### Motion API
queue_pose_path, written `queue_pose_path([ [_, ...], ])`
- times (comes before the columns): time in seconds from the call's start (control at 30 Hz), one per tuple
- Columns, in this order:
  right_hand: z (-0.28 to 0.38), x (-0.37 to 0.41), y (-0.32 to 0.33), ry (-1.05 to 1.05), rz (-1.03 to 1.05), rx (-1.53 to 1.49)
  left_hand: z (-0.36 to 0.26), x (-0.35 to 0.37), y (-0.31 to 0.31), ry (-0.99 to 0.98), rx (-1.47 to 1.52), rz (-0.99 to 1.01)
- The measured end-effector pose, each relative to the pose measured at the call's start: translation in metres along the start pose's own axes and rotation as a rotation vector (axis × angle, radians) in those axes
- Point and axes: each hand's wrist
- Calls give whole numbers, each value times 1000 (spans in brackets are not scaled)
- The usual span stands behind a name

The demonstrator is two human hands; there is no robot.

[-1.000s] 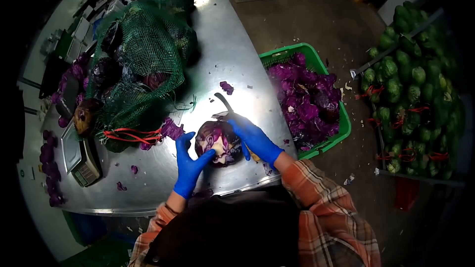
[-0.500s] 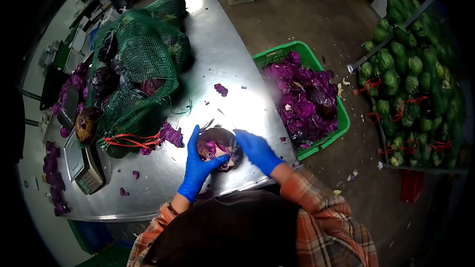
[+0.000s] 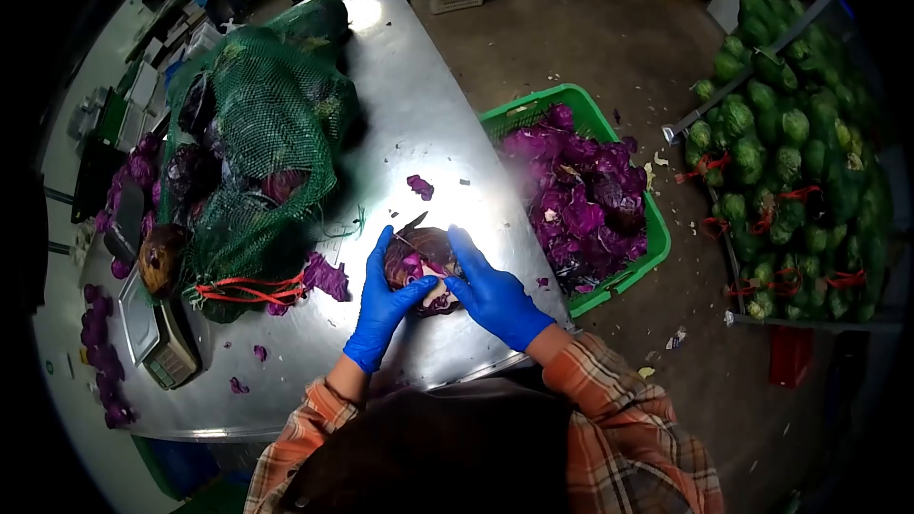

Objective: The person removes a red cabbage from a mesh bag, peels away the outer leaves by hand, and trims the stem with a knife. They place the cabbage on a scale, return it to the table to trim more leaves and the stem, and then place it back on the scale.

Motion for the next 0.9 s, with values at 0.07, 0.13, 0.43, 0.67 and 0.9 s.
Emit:
queue_pose_path([
  [0.07,-8,-7,-4,-12,-42,42,3,-8,-4,-40,-6,-9],
  [0.13,-13,-14,-1,-69,-42,-42,14,-8,-9,-116,20,-38],
  [0.43,-27,-53,4,-183,-121,138,22,-20,0,-76,-21,-40],
  [0.67,-93,-71,6,-174,-280,96,10,3,8,-279,32,232],
  [0.9,-112,-59,3,-204,-317,-209,-17,31,15,-495,-586,186],
])
Point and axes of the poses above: each hand's wrist, its own x-axis away from the middle knuckle, its own y-axis out of the back of the hand, z = x × y, and after that the axes turned 1 degree about z, right-handed
